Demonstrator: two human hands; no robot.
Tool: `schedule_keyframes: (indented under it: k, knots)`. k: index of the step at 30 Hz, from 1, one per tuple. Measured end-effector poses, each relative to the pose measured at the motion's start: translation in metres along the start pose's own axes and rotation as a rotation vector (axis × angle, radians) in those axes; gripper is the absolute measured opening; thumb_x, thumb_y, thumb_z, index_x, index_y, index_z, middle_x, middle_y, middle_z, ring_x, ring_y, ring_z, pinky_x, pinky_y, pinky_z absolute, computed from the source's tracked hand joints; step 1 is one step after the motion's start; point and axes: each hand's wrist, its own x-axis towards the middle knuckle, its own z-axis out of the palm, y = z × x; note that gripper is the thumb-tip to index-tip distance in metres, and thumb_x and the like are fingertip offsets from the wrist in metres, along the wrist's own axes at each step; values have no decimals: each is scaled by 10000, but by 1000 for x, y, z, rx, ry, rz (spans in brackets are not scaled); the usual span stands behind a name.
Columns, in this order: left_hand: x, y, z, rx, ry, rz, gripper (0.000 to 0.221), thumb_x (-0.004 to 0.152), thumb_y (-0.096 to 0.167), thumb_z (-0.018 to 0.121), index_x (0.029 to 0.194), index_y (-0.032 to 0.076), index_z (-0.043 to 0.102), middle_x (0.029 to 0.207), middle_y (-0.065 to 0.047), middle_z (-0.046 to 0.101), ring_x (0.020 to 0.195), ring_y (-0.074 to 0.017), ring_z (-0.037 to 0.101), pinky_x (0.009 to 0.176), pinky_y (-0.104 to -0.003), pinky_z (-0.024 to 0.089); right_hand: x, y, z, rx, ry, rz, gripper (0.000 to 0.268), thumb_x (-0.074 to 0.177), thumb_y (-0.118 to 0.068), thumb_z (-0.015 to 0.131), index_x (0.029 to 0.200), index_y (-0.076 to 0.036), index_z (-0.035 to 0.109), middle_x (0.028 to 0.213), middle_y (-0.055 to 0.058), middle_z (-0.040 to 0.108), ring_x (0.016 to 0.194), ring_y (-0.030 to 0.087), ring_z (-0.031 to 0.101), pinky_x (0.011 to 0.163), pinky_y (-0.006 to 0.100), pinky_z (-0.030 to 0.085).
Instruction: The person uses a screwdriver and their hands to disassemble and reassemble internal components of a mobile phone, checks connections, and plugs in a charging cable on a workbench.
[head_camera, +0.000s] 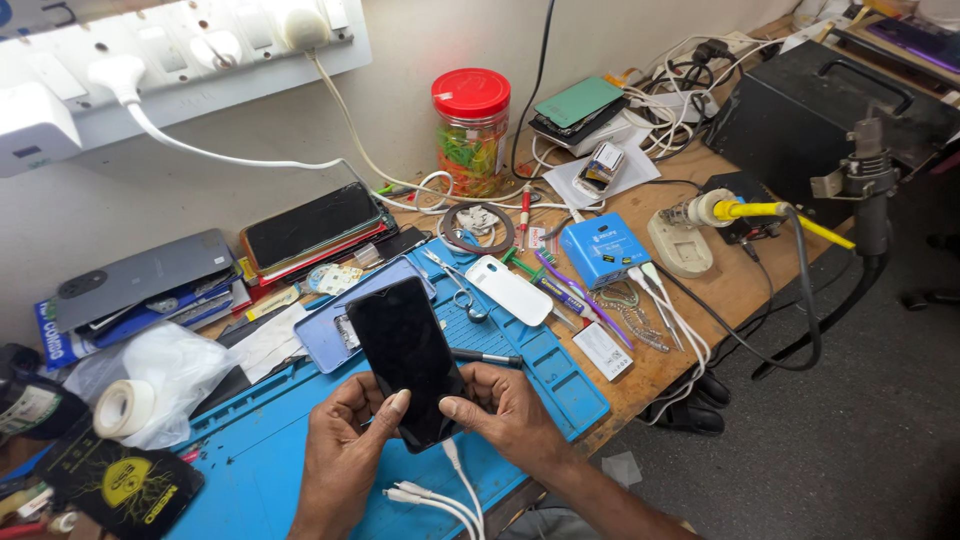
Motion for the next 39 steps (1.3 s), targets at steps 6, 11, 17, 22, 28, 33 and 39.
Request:
schedule_keyframes:
  k: [6,11,17,22,28,33,39]
  knots:
    - [-1,-2,-3,-99,-37,112,226,895,156,750,1046,-12,735,778,-22,687,707,-84,623,610,-255,527,6,13,5,23,24,36,315,908,-93,688,1201,23,708,1030,72,792,897,105,731,796,267,606]
    - [-6,1,-6,-159,-84,132,217,939,158,736,1040,-30,699,798,-22,702,702,-67,647,622,-234,571,7,20,5,57,54,27,302,917,-91,695,1179,56,720,984,112,801,852,126,722,741,272,574]
    - [-8,7,-7,-94,-72,118,236,941,191,720,1061,-10,698,797,-34,734,705,-68,691,610,-233,594,5,17,3,0,69,41,330,892,-136,711,1165,48,730,953,146,816,828,149,749,749,281,600]
    - [-7,4,-7,-39,-57,114,240,946,211,723,1034,-11,705,757,-54,722,676,-76,690,585,-239,599,6,20,2,-39,89,64,340,889,-143,716,1164,57,734,924,167,817,798,168,744,712,305,594]
    - [-6,2,-7,-27,-49,109,241,940,217,725,1021,-9,705,746,-52,724,664,-74,689,573,-237,595,6,21,1,-29,89,60,350,877,-147,717,1161,57,728,923,168,819,806,162,759,744,305,611]
    - [-6,2,-8,-15,-48,106,249,944,222,730,1027,-12,706,744,-58,721,660,-76,681,570,-237,582,7,22,1,-31,85,67,342,883,-154,713,1151,58,730,901,172,819,788,166,750,722,310,605]
    - [-6,1,-8,-29,-49,101,266,939,237,732,1024,-13,701,747,-62,726,671,-80,696,578,-238,598,7,24,-1,-35,77,67,345,883,-171,711,1140,58,732,892,167,819,772,163,747,695,310,600]
